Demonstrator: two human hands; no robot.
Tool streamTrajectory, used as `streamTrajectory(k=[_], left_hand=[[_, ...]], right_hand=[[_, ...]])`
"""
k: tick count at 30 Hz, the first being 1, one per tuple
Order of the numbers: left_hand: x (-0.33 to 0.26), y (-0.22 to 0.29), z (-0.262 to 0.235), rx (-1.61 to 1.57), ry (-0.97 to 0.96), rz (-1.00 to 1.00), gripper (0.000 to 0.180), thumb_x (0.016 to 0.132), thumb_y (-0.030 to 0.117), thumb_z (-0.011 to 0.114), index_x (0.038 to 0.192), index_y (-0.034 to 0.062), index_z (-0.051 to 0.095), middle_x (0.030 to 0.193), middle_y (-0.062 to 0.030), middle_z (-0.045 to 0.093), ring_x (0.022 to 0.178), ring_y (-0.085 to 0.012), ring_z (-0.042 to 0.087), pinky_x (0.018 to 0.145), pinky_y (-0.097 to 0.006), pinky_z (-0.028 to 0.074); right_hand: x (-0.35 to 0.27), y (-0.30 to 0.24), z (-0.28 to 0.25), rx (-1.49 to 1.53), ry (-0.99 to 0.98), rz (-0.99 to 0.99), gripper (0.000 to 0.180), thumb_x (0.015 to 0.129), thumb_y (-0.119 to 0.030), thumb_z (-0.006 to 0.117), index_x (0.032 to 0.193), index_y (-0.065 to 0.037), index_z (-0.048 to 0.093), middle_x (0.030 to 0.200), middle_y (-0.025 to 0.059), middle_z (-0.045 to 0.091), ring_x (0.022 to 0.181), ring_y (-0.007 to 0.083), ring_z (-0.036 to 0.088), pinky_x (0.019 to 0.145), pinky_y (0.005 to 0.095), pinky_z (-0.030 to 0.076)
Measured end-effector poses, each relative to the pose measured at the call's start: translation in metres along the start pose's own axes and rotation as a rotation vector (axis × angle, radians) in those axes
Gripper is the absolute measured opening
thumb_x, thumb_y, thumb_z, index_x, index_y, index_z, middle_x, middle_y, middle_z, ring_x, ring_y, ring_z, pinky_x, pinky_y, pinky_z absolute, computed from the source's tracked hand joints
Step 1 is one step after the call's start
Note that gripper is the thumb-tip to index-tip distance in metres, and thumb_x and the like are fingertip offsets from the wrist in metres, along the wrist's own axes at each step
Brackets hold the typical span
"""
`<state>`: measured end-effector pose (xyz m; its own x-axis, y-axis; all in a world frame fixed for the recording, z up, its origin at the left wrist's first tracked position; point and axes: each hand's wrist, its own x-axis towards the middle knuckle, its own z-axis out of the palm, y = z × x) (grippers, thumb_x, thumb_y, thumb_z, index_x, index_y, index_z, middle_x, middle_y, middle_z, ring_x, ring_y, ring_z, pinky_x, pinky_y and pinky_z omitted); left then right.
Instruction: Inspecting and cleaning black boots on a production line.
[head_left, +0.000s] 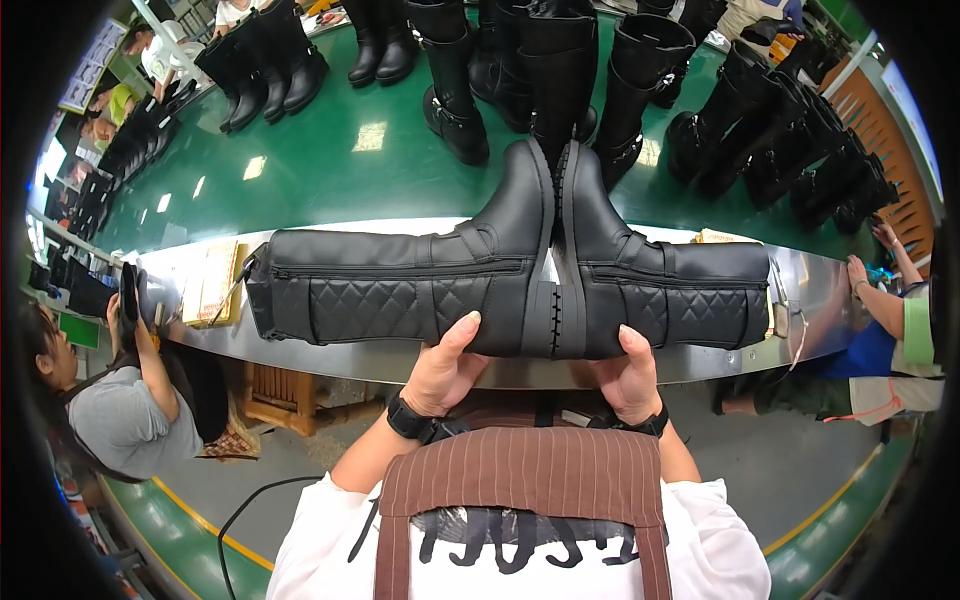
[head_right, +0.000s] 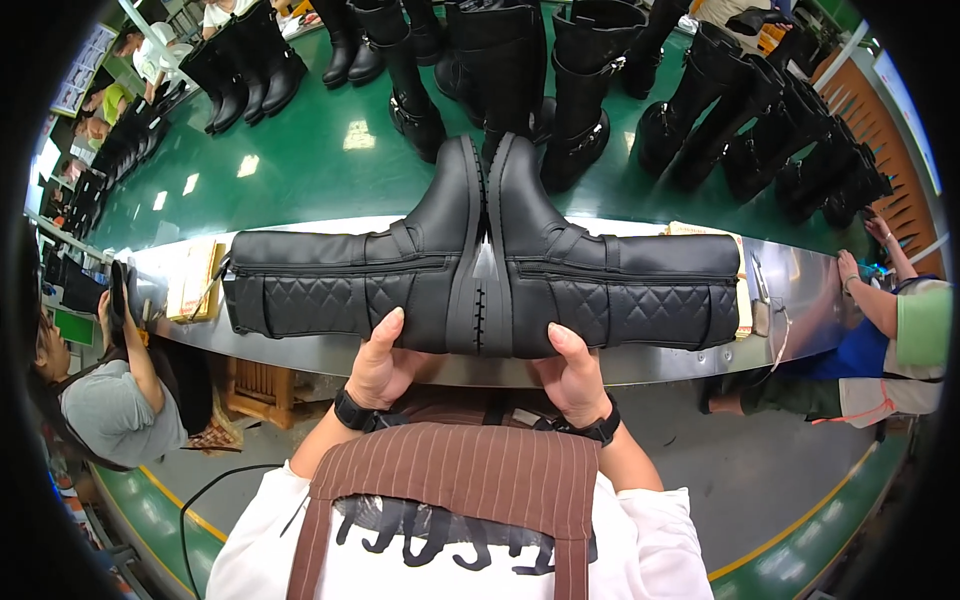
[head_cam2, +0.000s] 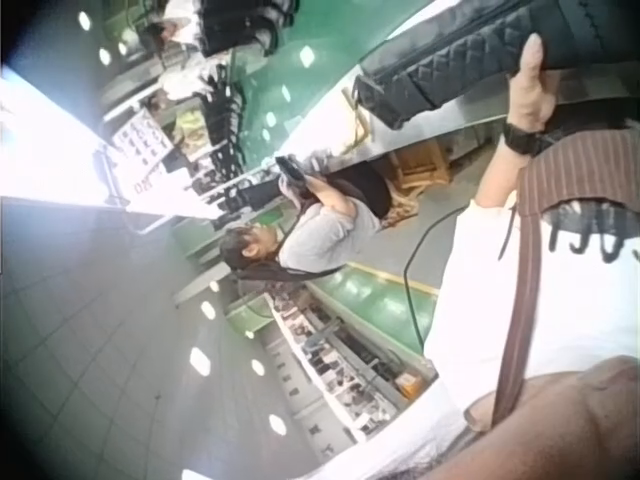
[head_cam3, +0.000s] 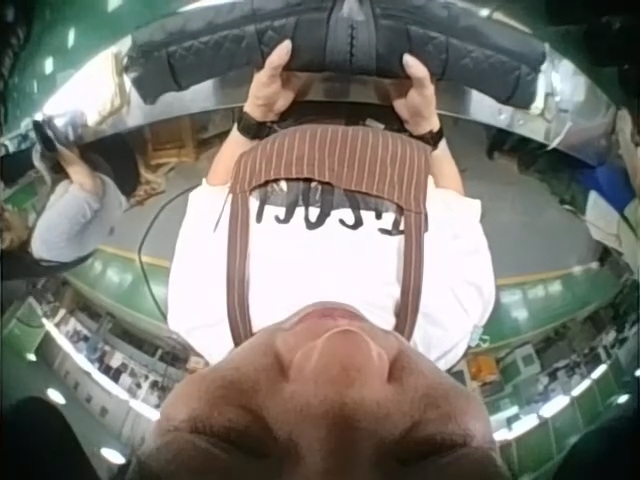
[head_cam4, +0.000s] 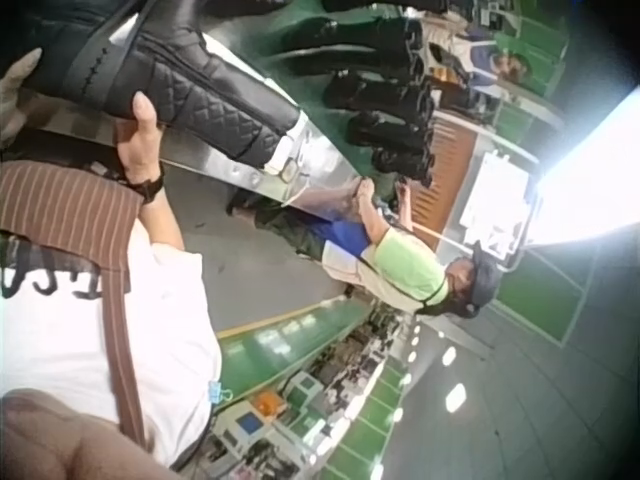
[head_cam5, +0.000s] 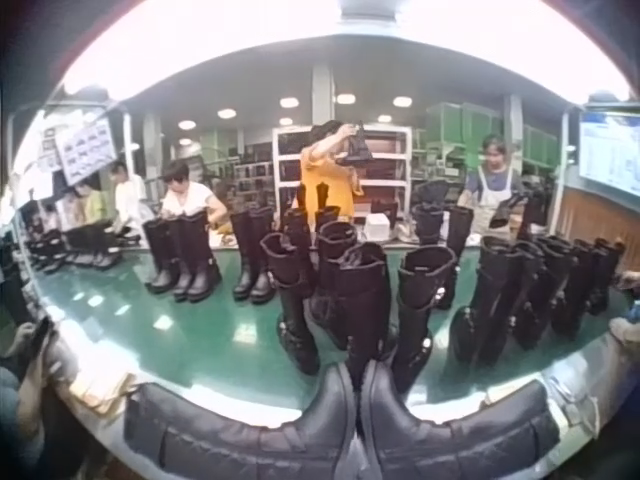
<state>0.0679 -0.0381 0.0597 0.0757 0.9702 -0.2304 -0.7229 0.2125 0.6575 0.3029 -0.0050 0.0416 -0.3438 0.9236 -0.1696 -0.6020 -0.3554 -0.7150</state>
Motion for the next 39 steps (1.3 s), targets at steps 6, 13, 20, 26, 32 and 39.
streamTrajectory(k=[6,13,20,26,32,39], left_hand=[[0.002,-0.004,-0.008,0.01,-0.03,0.005,0.047,0.093,0.03,0.059,0.127,-0.0005,0.054,0.127,-0.0121,0.059,0.118,-0.0251,0.056,0.105,-0.043,0.04],[0.005,0.006,-0.009,-0.13,-0.174,-0.108,0.035,0.089,0.01,0.06,0.123,0.0013,0.06,0.123,-0.0114,0.062,0.114,-0.0215,0.058,0.103,-0.036,0.041],[0.026,-0.013,-0.014,1.122,0.079,0.34,0.041,0.084,0.02,0.071,0.117,0.0007,0.059,0.11,-0.0097,0.062,0.098,-0.0188,0.059,0.088,-0.031,0.047],[0.022,-0.01,0.001,1.053,0.01,0.544,0.066,0.078,0.022,0.074,0.132,0.0036,0.043,0.127,-0.0137,0.047,0.114,-0.0245,0.047,0.096,-0.036,0.042],[0.033,0.006,0.041,1.164,-0.145,0.716,0.093,0.072,0.024,0.077,0.147,0.0066,0.026,0.144,-0.0177,0.031,0.13,-0.0301,0.035,0.104,-0.041,0.036],[0.034,0.012,0.059,0.237,-0.221,0.218,0.071,0.097,0.031,0.056,0.152,0.0105,0.017,0.15,-0.01,0.031,0.13,-0.0209,0.043,0.107,-0.033,0.036]], right_hand=[[-0.003,0.005,-0.009,0.004,0.009,0.01,0.052,0.082,-0.03,0.062,0.122,0.003,0.058,0.123,0.0124,0.062,0.114,0.0258,0.059,0.101,0.0399,0.044],[-0.003,0.0,-0.01,-0.014,0.036,-0.012,0.038,0.078,-0.003,0.062,0.115,0.001,0.06,0.108,0.007,0.064,0.1,0.0189,0.061,0.09,0.0336,0.049],[0.005,-0.015,0.025,-0.779,0.107,-0.028,0.052,0.081,-0.012,0.068,0.13,-0.001,0.054,0.13,0.0111,0.054,0.114,0.0195,0.053,0.1,0.0342,0.043],[0.031,-0.04,0.035,-0.495,0.019,-0.282,0.08,0.082,-0.016,0.062,0.15,-0.006,0.022,0.141,0.0147,0.035,0.128,0.0272,0.04,0.104,0.039,0.039],[0.054,-0.034,0.015,0.113,0.042,0.062,0.057,0.101,-0.033,0.048,0.145,-0.004,0.029,0.14,0.0103,0.044,0.128,0.0207,0.043,0.108,0.0352,0.034],[0.045,-0.017,0.021,0.167,-0.088,-0.022,0.053,0.101,-0.035,0.044,0.141,-0.002,0.035,0.139,0.0133,0.045,0.128,0.0226,0.045,0.109,0.038,0.036]])
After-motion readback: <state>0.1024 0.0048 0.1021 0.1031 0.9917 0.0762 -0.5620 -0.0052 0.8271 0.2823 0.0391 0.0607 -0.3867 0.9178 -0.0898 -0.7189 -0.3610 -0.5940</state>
